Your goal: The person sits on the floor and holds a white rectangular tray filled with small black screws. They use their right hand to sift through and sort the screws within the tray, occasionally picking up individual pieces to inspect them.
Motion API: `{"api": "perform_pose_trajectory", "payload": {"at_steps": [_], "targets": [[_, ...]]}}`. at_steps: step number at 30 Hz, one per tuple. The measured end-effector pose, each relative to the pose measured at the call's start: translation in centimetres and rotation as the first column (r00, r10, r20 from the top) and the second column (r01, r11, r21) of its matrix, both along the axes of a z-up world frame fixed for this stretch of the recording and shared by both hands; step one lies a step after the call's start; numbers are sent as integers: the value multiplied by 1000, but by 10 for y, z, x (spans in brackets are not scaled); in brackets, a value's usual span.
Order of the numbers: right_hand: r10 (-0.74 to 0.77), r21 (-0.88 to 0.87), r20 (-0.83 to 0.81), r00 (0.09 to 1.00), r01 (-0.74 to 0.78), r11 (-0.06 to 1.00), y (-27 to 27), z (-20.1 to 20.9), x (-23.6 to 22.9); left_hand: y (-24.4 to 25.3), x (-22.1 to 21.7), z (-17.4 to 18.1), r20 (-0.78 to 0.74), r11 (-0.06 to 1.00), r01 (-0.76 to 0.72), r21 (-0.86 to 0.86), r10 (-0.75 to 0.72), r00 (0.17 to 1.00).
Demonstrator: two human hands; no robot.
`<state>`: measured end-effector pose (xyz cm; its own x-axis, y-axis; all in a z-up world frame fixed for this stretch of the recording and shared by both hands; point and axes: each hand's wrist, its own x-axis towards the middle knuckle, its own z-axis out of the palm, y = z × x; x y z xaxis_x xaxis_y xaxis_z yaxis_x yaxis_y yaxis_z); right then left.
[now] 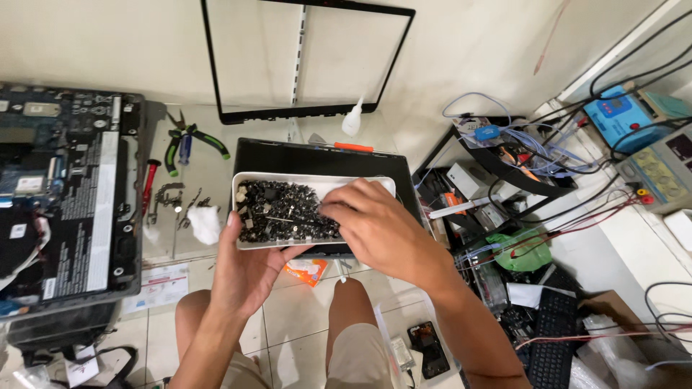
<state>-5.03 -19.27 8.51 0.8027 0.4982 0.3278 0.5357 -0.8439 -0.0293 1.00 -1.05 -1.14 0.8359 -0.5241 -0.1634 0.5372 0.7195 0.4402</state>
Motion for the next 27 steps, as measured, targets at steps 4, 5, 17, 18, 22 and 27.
{"api": "perform_pose_trajectory", "payload": {"at_steps": [4,5,17,18,22,27], "targets": [[31,54,28,999,-33,998,19,12,0,2,1,-11,64,1000,5,-16,-4,998],[62,72,9,998,-62,995,23,12,1,2,1,-16,108,999,4,-53,2,994],[104,99,-111,988,-94,991,38,15,-2,4,4,-18,108,997,-1,-72,8,994],[96,94,-175,980,-80,992,38,16,-2,5,4,-17,101,998,-2,-57,8,995],[63,74,-157,986,-52,996,21,9,-3,2,0,-8,45,998,9,-68,-5,999],[110,101,-24,994,-107,989,19,7,9,1,2,-13,160,993,45,-110,-27,987]]}}
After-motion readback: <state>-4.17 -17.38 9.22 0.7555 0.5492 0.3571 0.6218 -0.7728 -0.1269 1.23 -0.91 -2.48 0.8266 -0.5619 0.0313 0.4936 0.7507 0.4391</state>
